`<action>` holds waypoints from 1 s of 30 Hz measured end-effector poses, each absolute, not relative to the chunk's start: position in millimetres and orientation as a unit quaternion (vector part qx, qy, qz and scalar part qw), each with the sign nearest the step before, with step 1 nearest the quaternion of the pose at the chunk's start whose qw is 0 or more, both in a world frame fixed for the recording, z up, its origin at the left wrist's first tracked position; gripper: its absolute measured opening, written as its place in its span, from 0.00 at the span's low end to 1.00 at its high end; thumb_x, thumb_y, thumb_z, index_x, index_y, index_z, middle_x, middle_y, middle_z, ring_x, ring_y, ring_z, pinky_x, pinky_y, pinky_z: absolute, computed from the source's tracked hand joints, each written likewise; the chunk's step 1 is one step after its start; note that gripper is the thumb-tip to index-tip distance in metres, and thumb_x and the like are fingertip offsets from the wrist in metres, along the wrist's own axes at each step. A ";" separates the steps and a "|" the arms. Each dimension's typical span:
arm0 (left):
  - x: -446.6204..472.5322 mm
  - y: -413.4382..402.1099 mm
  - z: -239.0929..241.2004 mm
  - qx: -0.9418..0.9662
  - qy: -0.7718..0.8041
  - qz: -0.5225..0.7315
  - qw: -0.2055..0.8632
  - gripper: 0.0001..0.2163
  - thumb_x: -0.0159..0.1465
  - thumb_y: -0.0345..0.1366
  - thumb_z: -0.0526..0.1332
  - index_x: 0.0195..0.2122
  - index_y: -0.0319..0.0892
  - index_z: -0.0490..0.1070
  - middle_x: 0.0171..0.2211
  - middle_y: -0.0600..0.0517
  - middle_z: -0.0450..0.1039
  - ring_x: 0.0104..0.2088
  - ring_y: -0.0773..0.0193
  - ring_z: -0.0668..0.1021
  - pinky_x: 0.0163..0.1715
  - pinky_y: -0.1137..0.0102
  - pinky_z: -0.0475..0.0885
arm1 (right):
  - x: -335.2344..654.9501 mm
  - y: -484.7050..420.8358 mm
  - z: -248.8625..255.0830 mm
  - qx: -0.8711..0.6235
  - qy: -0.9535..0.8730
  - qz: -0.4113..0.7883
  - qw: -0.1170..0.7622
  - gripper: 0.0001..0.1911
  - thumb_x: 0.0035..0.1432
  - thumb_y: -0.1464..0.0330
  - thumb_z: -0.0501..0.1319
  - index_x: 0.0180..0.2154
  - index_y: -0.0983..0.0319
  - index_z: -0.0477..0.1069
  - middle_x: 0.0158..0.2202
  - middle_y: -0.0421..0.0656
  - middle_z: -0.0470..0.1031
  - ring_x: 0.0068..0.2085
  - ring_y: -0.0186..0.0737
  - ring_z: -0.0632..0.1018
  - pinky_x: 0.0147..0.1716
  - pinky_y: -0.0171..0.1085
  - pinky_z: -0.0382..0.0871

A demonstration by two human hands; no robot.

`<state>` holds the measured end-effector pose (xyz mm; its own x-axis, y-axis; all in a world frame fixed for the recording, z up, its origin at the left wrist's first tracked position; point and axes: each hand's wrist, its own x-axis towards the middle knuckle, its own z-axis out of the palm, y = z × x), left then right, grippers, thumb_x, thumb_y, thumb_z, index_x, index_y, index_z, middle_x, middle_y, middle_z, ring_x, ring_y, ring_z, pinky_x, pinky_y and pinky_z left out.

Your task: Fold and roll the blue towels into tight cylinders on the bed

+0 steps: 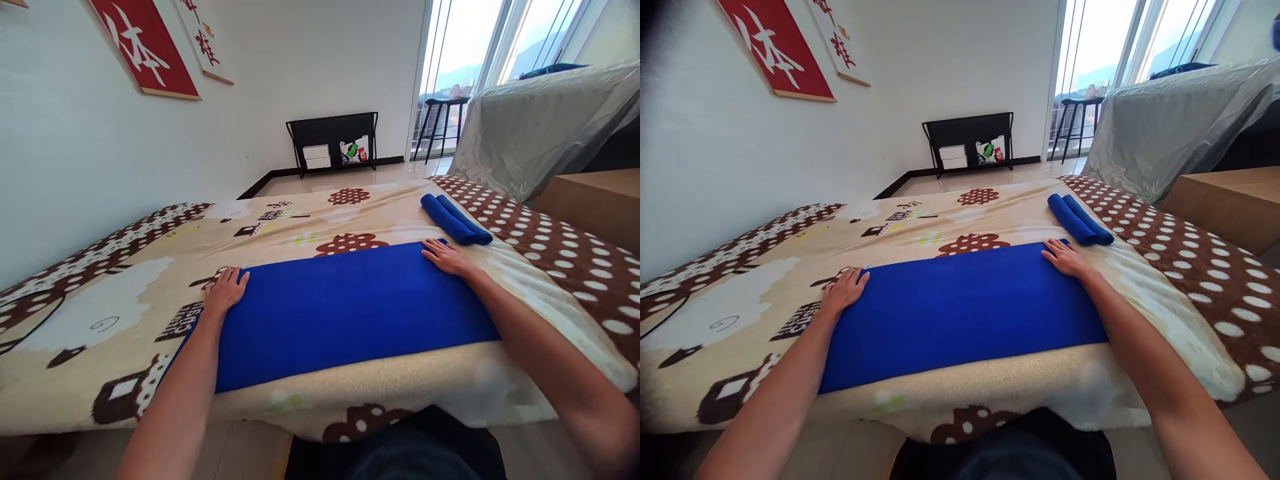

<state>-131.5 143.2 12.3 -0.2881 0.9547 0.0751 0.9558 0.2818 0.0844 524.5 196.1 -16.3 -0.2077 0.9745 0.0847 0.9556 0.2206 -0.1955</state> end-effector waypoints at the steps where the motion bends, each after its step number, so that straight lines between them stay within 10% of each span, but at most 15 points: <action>1: -134.5 144.6 11.7 -0.582 -0.811 -0.057 0.007 0.36 0.70 0.54 0.37 0.71 0.34 0.51 0.72 0.36 0.44 0.71 0.44 0.51 0.66 0.40 0.46 | 531.3 196.3 -19.1 -0.635 -0.765 0.049 0.097 0.37 0.71 0.50 0.36 0.70 0.64 0.51 0.72 0.50 0.46 0.72 0.49 0.50 0.70 0.53 0.42; 11: -65.5 151.0 49.0 -0.614 -0.785 -0.074 0.040 0.27 0.70 0.43 0.46 0.67 0.37 0.59 0.69 0.35 0.55 0.71 0.40 0.52 0.63 0.34 0.31 | 476.6 171.7 0.5 -0.662 -0.736 -0.007 0.145 0.38 0.71 0.52 0.37 0.66 0.75 0.56 0.69 0.62 0.52 0.71 0.57 0.52 0.68 0.57 0.40; 16: 50.9 180.1 54.1 -0.743 -0.660 -0.111 0.017 0.19 0.70 0.43 0.53 0.59 0.48 0.69 0.62 0.46 0.68 0.64 0.52 0.65 0.65 0.52 0.52 | 356.8 65.6 25.1 -0.412 -0.891 -0.085 0.172 0.18 0.71 0.61 0.49 0.49 0.64 0.72 0.50 0.53 0.75 0.51 0.48 0.74 0.53 0.47 0.63; 20: 109.4 204.6 41.0 -0.762 -0.635 -0.128 -0.008 0.11 0.69 0.40 0.57 0.45 0.43 0.76 0.52 0.43 0.75 0.58 0.50 0.71 0.59 0.54 0.63 | 304.9 -20.2 16.6 -0.299 -0.923 -0.142 0.198 0.10 0.66 0.66 0.56 0.37 0.65 0.71 0.33 0.47 0.74 0.34 0.41 0.74 0.38 0.41 0.63; 30: 115.1 225.2 11.3 -0.749 -0.645 -0.149 -0.041 0.17 0.68 0.42 0.61 0.55 0.40 0.69 0.54 0.44 0.71 0.51 0.56 0.76 0.50 0.55 0.75 | 293.2 -58.3 -10.2 -0.323 -0.895 -0.216 0.219 0.18 0.54 0.77 0.59 0.47 0.76 0.75 0.26 0.48 0.74 0.25 0.42 0.75 0.29 0.42 0.65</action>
<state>115.1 225.2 11.3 0.1244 0.9776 0.1696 0.9531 -0.1653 0.2534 293.2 -58.3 -10.2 -0.6956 0.4824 0.5324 0.6722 0.6984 0.2456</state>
